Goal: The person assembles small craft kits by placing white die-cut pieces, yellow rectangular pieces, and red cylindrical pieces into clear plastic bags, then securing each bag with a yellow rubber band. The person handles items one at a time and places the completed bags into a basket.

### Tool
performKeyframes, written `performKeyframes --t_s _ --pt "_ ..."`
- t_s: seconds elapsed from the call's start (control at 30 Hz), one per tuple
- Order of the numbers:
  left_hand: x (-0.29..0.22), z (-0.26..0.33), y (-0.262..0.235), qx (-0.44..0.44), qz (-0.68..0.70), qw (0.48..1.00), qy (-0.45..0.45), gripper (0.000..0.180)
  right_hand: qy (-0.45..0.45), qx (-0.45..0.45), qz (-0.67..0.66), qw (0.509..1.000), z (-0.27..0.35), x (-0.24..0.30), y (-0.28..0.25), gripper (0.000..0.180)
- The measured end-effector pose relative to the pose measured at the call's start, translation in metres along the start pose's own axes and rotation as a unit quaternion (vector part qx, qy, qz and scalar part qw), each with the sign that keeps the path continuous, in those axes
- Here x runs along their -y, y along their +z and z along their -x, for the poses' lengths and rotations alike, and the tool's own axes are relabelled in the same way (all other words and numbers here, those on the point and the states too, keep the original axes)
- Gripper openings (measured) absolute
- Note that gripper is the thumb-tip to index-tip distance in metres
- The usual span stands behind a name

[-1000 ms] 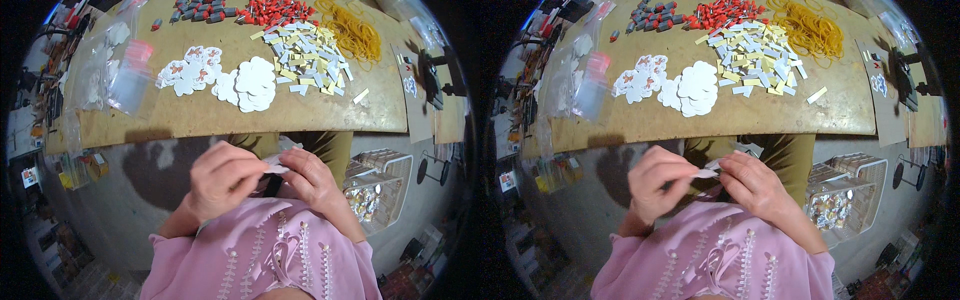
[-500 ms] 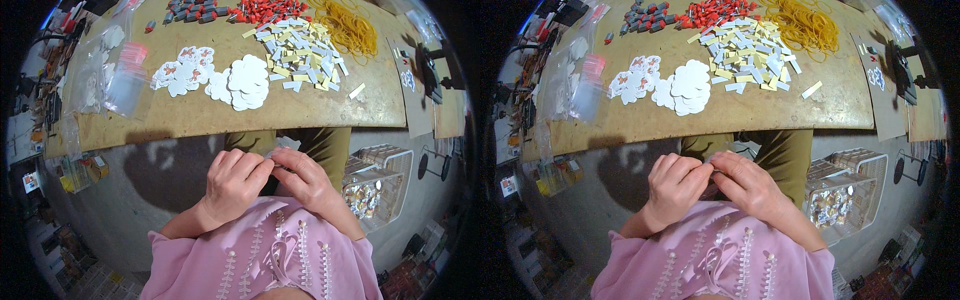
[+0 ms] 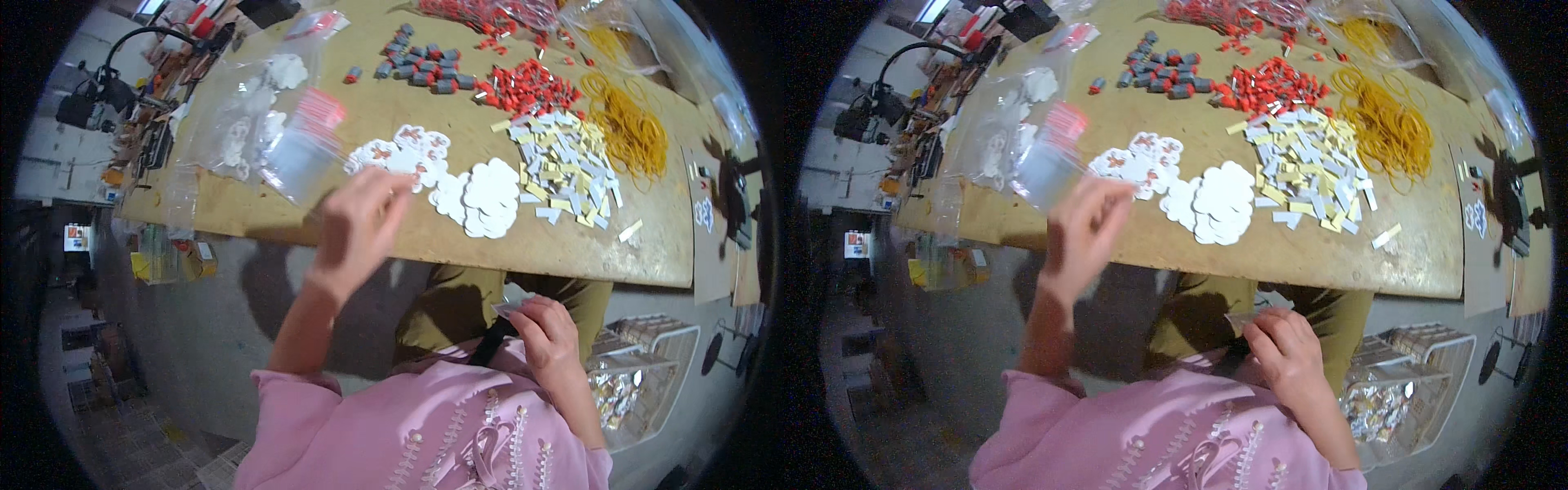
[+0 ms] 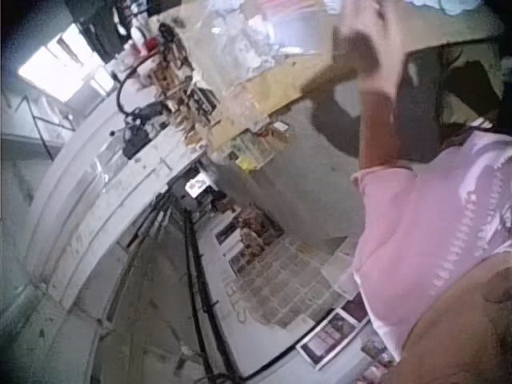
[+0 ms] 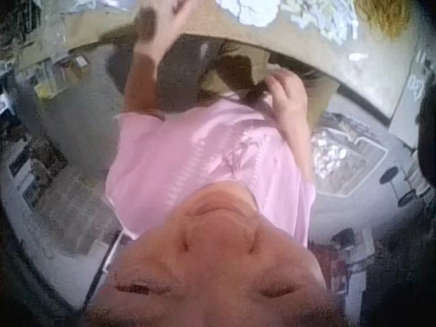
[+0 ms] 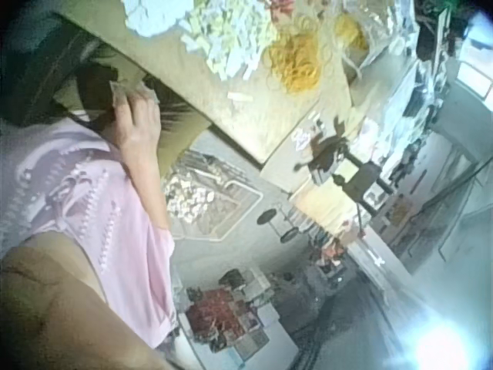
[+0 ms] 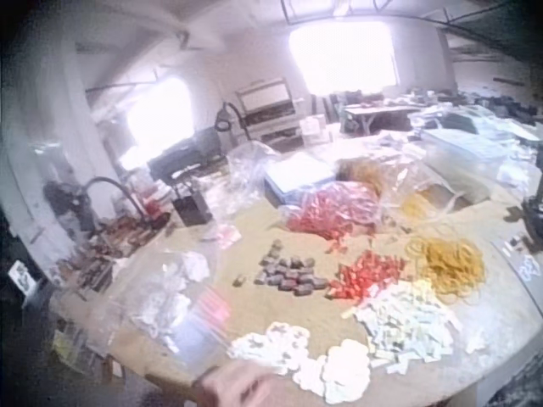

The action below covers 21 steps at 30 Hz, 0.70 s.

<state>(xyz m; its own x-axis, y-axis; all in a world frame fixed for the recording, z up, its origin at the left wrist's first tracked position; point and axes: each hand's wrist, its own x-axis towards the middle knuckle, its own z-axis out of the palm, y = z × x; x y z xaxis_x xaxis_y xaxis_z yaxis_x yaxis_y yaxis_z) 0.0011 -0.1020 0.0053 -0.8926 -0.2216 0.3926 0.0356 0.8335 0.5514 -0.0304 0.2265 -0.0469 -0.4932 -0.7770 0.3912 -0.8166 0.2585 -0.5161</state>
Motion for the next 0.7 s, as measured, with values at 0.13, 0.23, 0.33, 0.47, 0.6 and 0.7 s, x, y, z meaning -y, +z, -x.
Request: performKeyframes --t_s 0.13,0.23,0.33,0.47,0.6,0.7 --pt "0.096 -0.071 0.002 -0.049 -0.124 0.991 0.021 0.034 0.019 0.021 0.002 1.0 0.007 0.004 0.0 0.036" --pt "0.139 -0.119 0.008 -0.051 -0.157 0.986 -0.018 0.035 0.015 0.017 0.006 1.0 0.01 0.003 0.003 0.034" --pt "0.171 -0.142 0.013 -0.008 -0.203 0.979 0.002 0.034 0.019 0.011 0.006 1.0 0.01 0.005 -0.003 0.032" --pt "0.164 -0.149 0.013 0.04 -0.228 0.972 -0.042 0.033 0.041 -0.019 0.0 0.999 0.013 0.0 -0.009 0.029" --pt "0.063 -0.095 0.019 0.033 0.174 0.979 -0.105 0.025 0.049 -0.043 -0.012 0.998 0.007 -0.002 -0.02 0.03" --pt "-0.032 -0.033 0.014 0.156 0.213 0.962 -0.064 0.026 0.027 -0.038 0.002 0.999 0.006 -0.003 -0.025 0.03"
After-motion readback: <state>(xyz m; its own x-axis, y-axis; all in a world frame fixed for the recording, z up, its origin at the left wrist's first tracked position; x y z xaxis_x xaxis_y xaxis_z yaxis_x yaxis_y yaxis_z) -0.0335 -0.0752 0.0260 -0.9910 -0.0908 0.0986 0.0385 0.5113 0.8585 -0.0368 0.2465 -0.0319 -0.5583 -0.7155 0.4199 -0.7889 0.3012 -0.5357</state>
